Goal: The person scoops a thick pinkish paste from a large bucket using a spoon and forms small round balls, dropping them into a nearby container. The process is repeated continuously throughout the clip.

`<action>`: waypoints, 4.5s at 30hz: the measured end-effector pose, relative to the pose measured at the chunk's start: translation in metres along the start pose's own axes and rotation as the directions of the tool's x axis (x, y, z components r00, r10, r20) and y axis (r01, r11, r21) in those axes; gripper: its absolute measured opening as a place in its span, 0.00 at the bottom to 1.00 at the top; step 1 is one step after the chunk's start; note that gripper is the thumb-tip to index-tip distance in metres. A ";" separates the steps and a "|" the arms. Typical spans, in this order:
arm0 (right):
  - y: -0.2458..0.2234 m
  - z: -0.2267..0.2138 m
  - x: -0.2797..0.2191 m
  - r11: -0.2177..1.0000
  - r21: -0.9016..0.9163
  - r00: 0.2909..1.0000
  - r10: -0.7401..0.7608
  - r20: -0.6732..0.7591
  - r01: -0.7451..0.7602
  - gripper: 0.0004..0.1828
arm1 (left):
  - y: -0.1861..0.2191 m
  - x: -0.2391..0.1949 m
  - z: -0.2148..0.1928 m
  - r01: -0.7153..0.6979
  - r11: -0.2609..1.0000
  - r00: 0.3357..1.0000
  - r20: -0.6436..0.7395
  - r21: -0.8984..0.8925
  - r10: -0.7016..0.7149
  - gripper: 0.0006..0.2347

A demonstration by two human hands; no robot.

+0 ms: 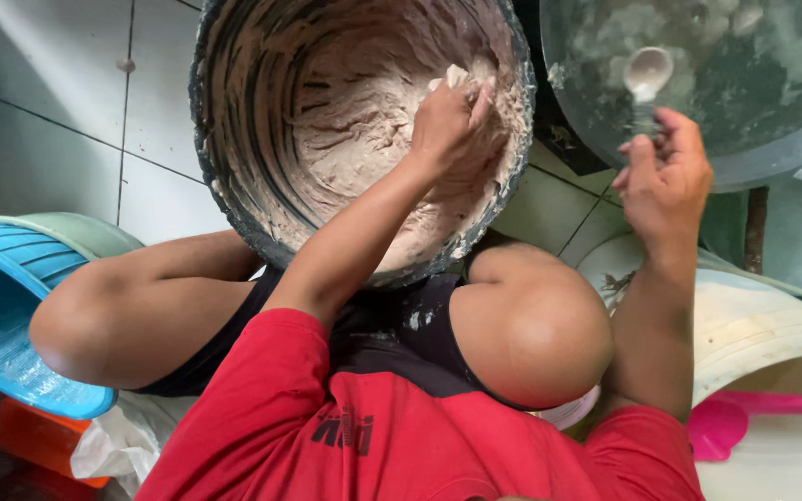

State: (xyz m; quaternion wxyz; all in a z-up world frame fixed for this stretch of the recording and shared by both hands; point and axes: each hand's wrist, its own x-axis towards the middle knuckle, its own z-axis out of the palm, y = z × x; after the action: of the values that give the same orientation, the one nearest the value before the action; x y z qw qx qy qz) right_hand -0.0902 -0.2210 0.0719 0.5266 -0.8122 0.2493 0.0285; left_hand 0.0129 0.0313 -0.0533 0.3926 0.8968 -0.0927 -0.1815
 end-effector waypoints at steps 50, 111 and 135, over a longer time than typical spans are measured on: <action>-0.012 0.015 -0.022 0.989 0.046 0.947 0.120 0.300 -0.140 0.24 | 0.057 -0.037 -0.032 -0.114 0.977 0.980 -0.143 0.179 0.140 0.15; -0.027 0.019 -0.021 0.980 0.034 0.898 0.164 0.407 -0.194 0.21 | 0.057 -0.018 -0.026 0.152 0.958 0.980 0.092 0.242 -0.179 0.17; -0.020 0.019 -0.029 0.994 0.032 0.942 0.086 0.323 -0.102 0.14 | 0.040 -0.027 -0.007 -0.386 0.895 0.909 -0.254 -0.225 0.329 0.06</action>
State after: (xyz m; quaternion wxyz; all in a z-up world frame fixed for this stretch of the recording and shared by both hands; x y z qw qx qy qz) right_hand -0.1026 -0.1870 0.0897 0.5778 -0.7709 0.1993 0.1794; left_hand -0.0100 0.0168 -0.0125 0.5454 0.8163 -0.1892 -0.0211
